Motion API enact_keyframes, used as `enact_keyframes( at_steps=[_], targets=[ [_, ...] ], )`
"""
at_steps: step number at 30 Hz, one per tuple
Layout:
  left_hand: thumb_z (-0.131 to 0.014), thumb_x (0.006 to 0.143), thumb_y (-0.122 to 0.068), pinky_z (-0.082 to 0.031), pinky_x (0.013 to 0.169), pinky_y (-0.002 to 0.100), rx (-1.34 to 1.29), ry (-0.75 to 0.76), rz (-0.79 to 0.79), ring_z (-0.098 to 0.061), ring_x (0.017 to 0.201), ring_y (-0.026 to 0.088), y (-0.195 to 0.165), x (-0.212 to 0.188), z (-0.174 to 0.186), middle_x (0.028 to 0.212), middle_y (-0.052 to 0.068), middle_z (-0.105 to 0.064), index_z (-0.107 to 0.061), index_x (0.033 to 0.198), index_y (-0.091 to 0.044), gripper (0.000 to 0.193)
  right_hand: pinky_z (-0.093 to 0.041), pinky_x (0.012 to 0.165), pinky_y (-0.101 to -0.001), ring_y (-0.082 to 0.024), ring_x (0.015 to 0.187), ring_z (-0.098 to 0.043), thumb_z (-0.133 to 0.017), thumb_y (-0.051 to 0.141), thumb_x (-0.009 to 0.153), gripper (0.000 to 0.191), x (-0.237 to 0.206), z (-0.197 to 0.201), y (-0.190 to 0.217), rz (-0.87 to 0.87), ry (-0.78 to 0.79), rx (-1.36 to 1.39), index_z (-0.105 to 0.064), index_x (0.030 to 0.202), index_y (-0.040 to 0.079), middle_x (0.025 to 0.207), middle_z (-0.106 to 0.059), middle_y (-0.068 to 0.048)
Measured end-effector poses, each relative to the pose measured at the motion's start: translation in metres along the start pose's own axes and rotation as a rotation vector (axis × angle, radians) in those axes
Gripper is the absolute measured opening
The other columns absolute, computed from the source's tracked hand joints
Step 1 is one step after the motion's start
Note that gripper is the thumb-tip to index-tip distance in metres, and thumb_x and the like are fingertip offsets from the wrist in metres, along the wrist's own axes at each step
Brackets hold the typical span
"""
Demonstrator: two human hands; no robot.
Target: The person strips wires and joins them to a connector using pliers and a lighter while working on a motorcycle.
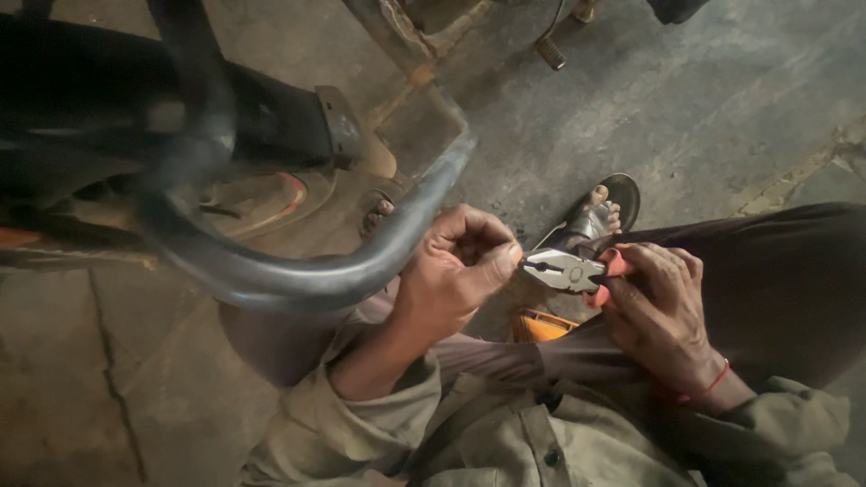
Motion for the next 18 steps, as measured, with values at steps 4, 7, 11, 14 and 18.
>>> enact_keyframes(
  at_steps=[4, 7, 11, 14, 18],
  targets=[
    [-0.073, 0.097, -0.014, -0.052, 0.081, 0.023, 0.052, -0.022, 0.102, -0.064, 0.09, 0.008, 0.006, 0.002, 0.002, 0.1, 0.003, -0.072, -0.071, 0.122, 0.001, 0.029, -0.042, 0.101, -0.052, -0.034, 0.121, -0.058, -0.082, 0.008, 0.075, 0.029, -0.001, -0.001, -0.003, -0.02, 0.014, -0.012, -0.069, 0.101, 0.003, 0.128, -0.059, -0.016],
    [-0.072, 0.099, -0.012, -0.052, 0.083, 0.022, -0.023, 0.0, 0.165, -0.064, 0.092, 0.007, 0.01, 0.005, 0.001, 0.102, 0.003, -0.073, -0.073, 0.123, 0.002, 0.027, -0.042, 0.101, -0.0525, -0.034, 0.121, -0.058, -0.081, 0.007, 0.072, 0.03, -0.001, -0.003, -0.005, -0.029, 0.031, -0.039, -0.07, 0.1, 0.004, 0.128, -0.059, -0.016],
    [-0.072, 0.096, -0.012, -0.054, 0.08, 0.023, -0.092, -0.017, 0.224, -0.069, 0.09, 0.009, 0.015, 0.008, 0.005, 0.1, 0.004, -0.077, -0.073, 0.119, 0.0, 0.025, -0.042, 0.102, -0.0522, -0.034, 0.12, -0.058, -0.082, 0.009, 0.075, 0.03, -0.001, -0.002, -0.007, -0.037, 0.014, -0.038, -0.07, 0.103, 0.004, 0.128, -0.059, -0.016],
    [-0.075, 0.096, -0.01, -0.053, 0.077, 0.025, -0.137, 0.002, 0.173, -0.066, 0.086, 0.009, 0.013, 0.011, 0.003, 0.098, 0.004, -0.076, -0.075, 0.117, 0.0, 0.023, -0.042, 0.102, -0.0517, -0.033, 0.12, -0.058, -0.082, 0.009, 0.077, 0.029, -0.001, 0.0, -0.008, -0.041, -0.001, -0.046, -0.07, 0.103, 0.005, 0.128, -0.059, -0.015],
    [-0.077, 0.094, -0.009, -0.053, 0.073, 0.025, -0.12, -0.015, 0.198, -0.065, 0.081, 0.009, 0.021, 0.012, 0.006, 0.096, 0.004, -0.075, -0.076, 0.114, -0.002, 0.022, -0.042, 0.102, -0.0508, -0.033, 0.121, -0.059, -0.081, 0.009, 0.076, 0.029, -0.001, 0.001, -0.008, -0.046, 0.008, -0.049, -0.071, 0.103, 0.005, 0.128, -0.06, -0.015]
  ],
)
Point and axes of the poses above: each hand's wrist, its own x-axis towards the middle knuckle, its own z-axis out of the back of the hand, y = z × x, the point moved 10 cm from there along x, towards the middle knuckle
